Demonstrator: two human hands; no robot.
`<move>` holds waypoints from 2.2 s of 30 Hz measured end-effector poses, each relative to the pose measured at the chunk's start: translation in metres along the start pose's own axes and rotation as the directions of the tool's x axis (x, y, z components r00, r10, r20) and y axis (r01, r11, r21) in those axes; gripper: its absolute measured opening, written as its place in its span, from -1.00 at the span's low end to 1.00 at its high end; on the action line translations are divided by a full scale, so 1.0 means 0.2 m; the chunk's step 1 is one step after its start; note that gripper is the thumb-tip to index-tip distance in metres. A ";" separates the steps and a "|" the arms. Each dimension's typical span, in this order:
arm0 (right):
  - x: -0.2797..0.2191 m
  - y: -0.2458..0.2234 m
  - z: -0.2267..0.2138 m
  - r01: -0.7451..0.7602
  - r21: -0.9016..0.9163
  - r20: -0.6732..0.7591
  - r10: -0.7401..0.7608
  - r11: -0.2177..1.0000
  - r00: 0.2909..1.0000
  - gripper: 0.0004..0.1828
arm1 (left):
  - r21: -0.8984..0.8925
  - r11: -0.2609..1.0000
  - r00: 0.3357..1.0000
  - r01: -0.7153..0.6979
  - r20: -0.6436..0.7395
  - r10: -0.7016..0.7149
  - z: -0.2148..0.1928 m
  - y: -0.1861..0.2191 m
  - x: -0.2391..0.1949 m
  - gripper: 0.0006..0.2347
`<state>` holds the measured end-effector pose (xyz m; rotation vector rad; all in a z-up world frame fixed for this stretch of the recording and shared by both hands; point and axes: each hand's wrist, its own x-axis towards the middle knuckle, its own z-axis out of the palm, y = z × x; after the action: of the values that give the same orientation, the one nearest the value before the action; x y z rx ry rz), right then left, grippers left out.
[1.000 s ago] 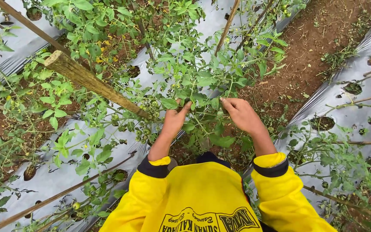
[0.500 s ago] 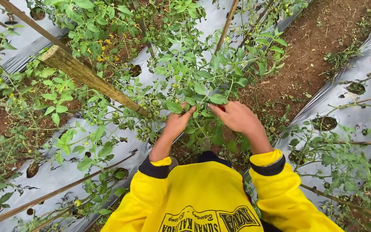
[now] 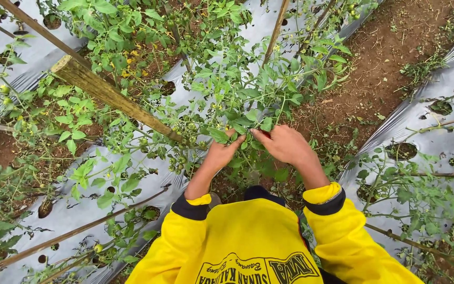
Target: Pruning tomato plants in a field using hand shears to remove excess foliage or stems.
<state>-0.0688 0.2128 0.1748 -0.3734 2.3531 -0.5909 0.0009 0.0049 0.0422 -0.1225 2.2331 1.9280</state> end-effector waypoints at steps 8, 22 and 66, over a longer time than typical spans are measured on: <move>-0.08 -0.13 -0.08 0.010 0.073 0.002 -0.010 0.997 1.000 -0.25 | -0.003 0.999 0.999 0.046 0.004 -0.046 0.03 0.10 -0.01 -0.44; -0.26 0.27 -0.22 0.177 0.587 -0.301 0.009 0.790 0.954 -0.56 | -0.204 0.947 0.941 0.250 -0.177 -0.287 -0.02 0.45 -0.13 -0.43; -0.62 0.57 0.22 -0.442 0.258 -0.165 0.490 0.859 0.856 -0.41 | 0.625 0.461 0.736 -0.630 0.669 0.098 0.73 0.37 0.27 -0.89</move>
<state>0.0395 0.3474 0.1554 0.3831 2.4359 -0.6586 -0.0518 0.1633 0.0830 1.0428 2.5480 0.5854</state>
